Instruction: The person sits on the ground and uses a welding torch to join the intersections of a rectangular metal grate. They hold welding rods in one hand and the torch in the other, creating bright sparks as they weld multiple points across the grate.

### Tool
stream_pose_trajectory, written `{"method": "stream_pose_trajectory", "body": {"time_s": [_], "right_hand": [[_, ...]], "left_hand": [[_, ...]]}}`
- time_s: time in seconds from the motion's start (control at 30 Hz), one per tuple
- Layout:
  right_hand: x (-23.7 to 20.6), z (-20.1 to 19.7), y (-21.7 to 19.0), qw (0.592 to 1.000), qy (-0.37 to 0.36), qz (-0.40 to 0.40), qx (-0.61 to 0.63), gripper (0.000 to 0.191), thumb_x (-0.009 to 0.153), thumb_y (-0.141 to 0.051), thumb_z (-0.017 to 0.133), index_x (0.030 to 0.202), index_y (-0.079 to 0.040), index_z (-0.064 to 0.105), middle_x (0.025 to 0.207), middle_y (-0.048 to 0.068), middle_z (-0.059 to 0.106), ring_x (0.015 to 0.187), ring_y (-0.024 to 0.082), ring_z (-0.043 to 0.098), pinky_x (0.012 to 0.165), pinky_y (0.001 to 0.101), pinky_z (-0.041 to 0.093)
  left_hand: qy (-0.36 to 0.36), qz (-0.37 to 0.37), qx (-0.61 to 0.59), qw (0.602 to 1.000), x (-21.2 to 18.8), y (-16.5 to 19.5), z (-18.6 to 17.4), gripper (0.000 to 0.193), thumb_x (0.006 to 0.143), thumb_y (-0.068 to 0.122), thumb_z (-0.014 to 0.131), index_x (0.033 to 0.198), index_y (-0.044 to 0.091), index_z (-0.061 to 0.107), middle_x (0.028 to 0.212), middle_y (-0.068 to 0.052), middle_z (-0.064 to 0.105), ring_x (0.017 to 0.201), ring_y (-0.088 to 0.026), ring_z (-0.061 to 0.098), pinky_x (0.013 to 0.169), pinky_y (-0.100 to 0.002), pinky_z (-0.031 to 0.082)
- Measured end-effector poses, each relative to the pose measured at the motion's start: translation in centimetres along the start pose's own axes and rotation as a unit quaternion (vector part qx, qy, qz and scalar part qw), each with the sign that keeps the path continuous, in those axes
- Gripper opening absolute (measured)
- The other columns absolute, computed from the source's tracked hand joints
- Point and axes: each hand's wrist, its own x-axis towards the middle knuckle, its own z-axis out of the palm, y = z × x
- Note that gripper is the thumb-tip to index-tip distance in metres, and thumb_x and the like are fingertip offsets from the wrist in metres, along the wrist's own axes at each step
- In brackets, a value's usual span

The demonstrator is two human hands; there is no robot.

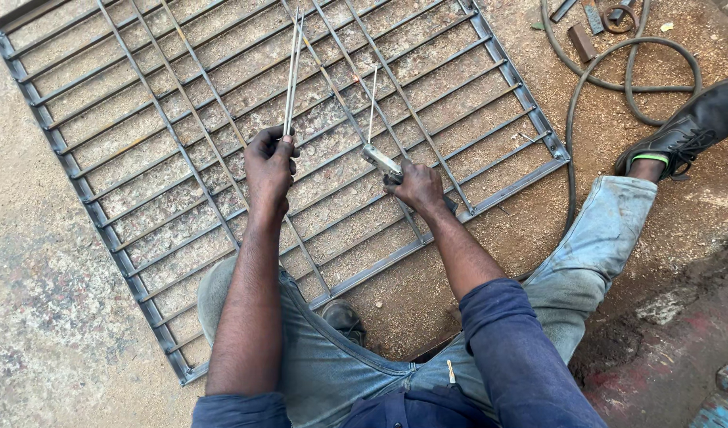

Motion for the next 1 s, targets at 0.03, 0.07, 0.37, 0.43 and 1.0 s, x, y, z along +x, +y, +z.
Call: {"method": "stream_pose_trajectory", "body": {"time_s": [0.03,0.07,0.37,0.43,1.0], "right_hand": [[0.1,-0.1,0.1,1.000,-0.001,-0.001,-0.002,0.054,0.084,-0.050,0.083,0.114,-0.009,0.064,0.082,0.007,0.072,0.069,0.018,0.071,0.066,0.0412,0.060],[0.1,-0.1,0.1,1.000,-0.003,-0.003,-0.004,0.054,0.085,-0.050,0.083,0.115,-0.009,0.064,0.082,0.007,0.072,0.069,0.018,0.071,0.067,0.0416,0.060],[1.2,0.8,1.3,1.000,0.000,-0.013,0.019,0.060,0.078,-0.051,0.086,0.115,-0.009,0.066,0.087,0.008,0.074,0.076,0.020,0.074,0.072,0.0426,0.062],[1.5,1.2,1.5,1.000,-0.006,-0.008,0.009,0.059,0.080,-0.052,0.086,0.116,-0.009,0.066,0.086,0.009,0.074,0.076,0.021,0.074,0.072,0.0427,0.062],[2.0,1.5,2.0,1.000,-0.008,0.004,0.004,0.062,0.079,-0.053,0.086,0.117,-0.009,0.065,0.089,0.011,0.074,0.081,0.022,0.073,0.076,0.0442,0.062]], "left_hand": [[-0.002,0.002,-0.005,1.000,0.0,0.0,0.0,0.022,0.101,0.010,0.060,0.121,0.002,0.065,0.080,-0.004,0.065,0.057,-0.005,0.050,0.045,-0.020,0.039],[-0.003,0.004,-0.010,1.000,0.0,0.0,0.0,0.022,0.101,0.010,0.060,0.121,0.002,0.064,0.080,-0.004,0.065,0.056,-0.005,0.050,0.045,-0.020,0.039],[0.004,-0.009,0.014,1.000,0.1,-0.2,0.2,0.024,0.101,0.007,0.059,0.124,0.002,0.064,0.086,-0.006,0.067,0.063,-0.006,0.056,0.048,-0.019,0.044],[0.004,-0.013,0.018,1.000,0.2,-0.2,0.2,0.024,0.101,0.008,0.059,0.124,0.002,0.064,0.085,-0.006,0.068,0.062,-0.006,0.056,0.048,-0.019,0.044],[0.007,0.004,0.017,1.000,0.3,-0.3,0.1,0.020,0.100,0.008,0.061,0.118,0.003,0.067,0.086,-0.006,0.068,0.072,-0.008,0.061,0.055,-0.021,0.046]]}}
